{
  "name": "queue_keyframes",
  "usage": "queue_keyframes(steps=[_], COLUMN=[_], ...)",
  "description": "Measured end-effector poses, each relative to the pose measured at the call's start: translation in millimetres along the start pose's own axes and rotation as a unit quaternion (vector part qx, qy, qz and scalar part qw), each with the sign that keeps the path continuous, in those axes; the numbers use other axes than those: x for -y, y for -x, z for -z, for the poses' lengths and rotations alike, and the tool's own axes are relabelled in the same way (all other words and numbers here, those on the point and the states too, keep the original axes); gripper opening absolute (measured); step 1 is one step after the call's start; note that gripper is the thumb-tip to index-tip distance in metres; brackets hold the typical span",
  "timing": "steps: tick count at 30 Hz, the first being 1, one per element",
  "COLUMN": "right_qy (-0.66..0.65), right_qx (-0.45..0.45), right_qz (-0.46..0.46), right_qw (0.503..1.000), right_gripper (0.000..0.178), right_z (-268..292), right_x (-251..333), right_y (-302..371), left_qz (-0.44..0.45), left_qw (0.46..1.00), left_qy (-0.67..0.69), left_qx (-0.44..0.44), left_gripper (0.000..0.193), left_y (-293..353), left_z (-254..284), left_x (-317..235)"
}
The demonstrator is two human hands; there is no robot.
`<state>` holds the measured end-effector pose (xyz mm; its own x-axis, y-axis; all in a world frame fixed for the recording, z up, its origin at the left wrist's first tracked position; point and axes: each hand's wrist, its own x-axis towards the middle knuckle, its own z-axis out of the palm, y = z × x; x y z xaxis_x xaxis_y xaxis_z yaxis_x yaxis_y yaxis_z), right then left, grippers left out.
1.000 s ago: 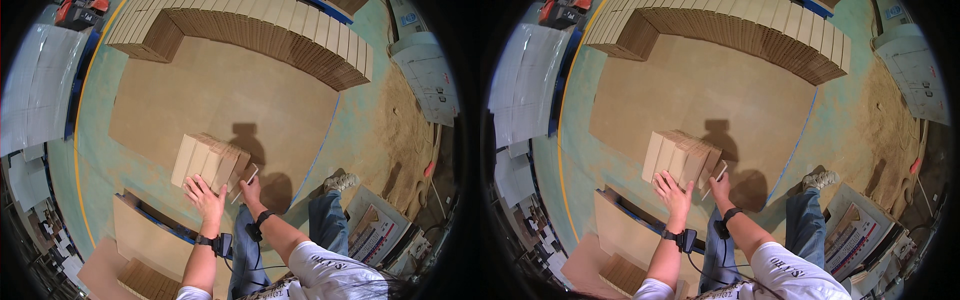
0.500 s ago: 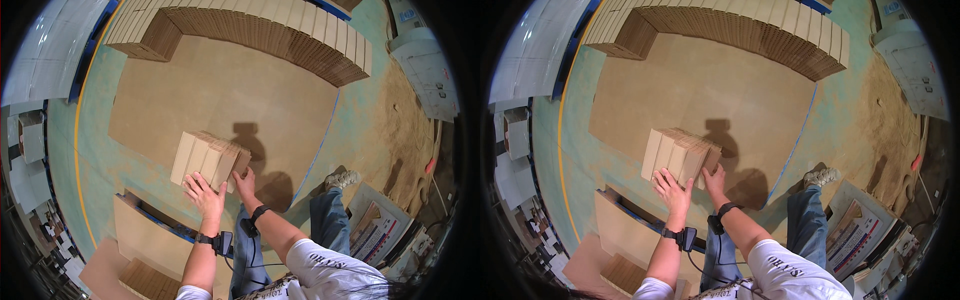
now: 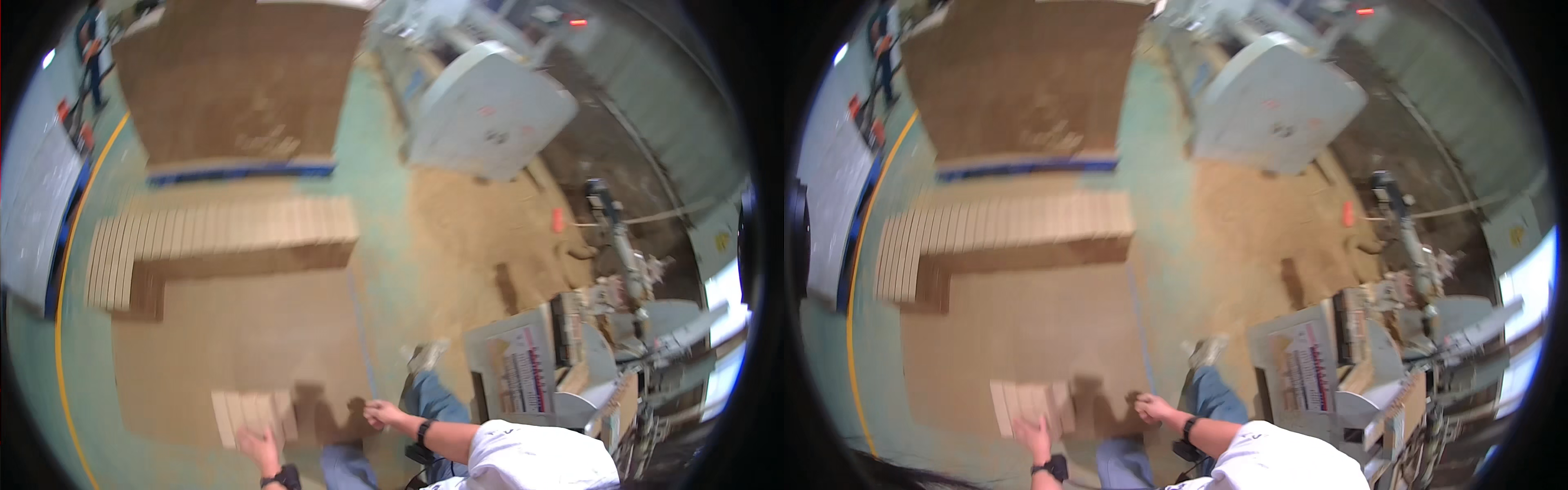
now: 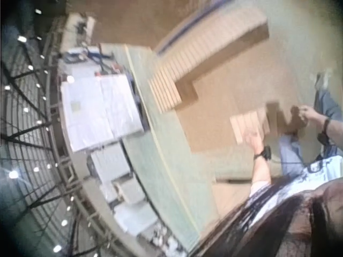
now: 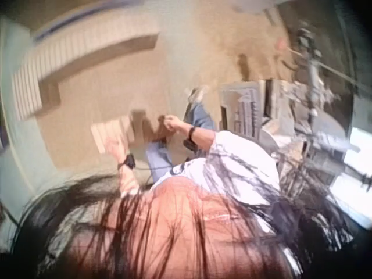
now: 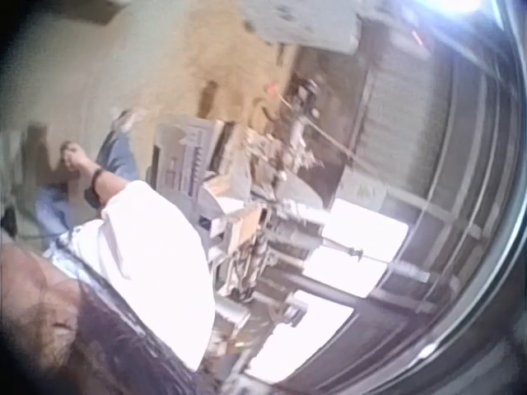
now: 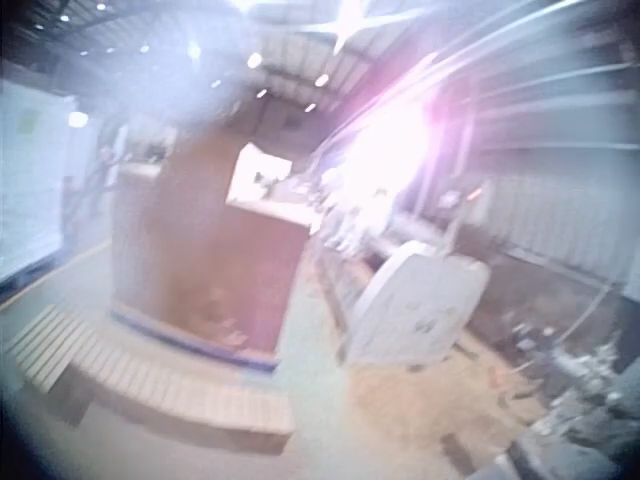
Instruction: Sorting wood panels and feeding them into an industrial woodworking machine.
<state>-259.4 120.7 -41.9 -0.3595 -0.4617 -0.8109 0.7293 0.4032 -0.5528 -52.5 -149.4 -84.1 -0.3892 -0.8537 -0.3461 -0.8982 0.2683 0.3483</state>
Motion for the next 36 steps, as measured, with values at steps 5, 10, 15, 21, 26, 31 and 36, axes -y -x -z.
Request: queue_keyframes(steps=[5, 10, 15, 21, 26, 31, 36], right_qy=[-0.08, -0.167, -0.191, -0.213, -0.039, 0.158, 0.1], right_qx=[-0.245, -0.282, -0.192, -0.265, -0.589, -0.806, -0.701], right_qz=[0.028, 0.06, 0.107, 0.209, 0.244, 0.1, 0.047], right_qw=[0.966, 0.943, 0.957, 0.917, 0.769, 0.562, 0.705], right_gripper=[0.02, 0.032, 0.039, 0.046, 0.037, 0.043, 0.046], right_z=[120.2, 115.7, 149.3, 201.4, 240.2, 215.0, 195.5], right_x=[34.8, 34.5, 19.9, -22.1, -96.6, -142.7, -160.7], right_y=[155.0, 254.4, 326.2, 433.0, 530.1, 606.8, 572.0], left_qz=[-0.16, -0.259, -0.241, -0.193, -0.381, -0.364, -0.245], left_qw=[0.981, 0.941, 0.879, 0.799, 0.692, 0.623, 0.617], left_qy=[0.062, 0.139, 0.178, 0.199, 0.086, -0.012, -0.013], left_qx=[-0.089, 0.168, 0.371, 0.533, 0.607, 0.693, 0.748], left_gripper=[0.06, 0.054, 0.048, 0.04, 0.023, 0.029, 0.034], left_y=[104.8, 257.1, 275.0, 236.4, 395.5, 444.0, 395.0], left_z=[37.2, 101.5, 110.0, 130.6, 128.4, 110.6, 82.6], left_x=[-239.9, -320.3, -373.6, -366.1, -465.8, -464.4, -429.4])
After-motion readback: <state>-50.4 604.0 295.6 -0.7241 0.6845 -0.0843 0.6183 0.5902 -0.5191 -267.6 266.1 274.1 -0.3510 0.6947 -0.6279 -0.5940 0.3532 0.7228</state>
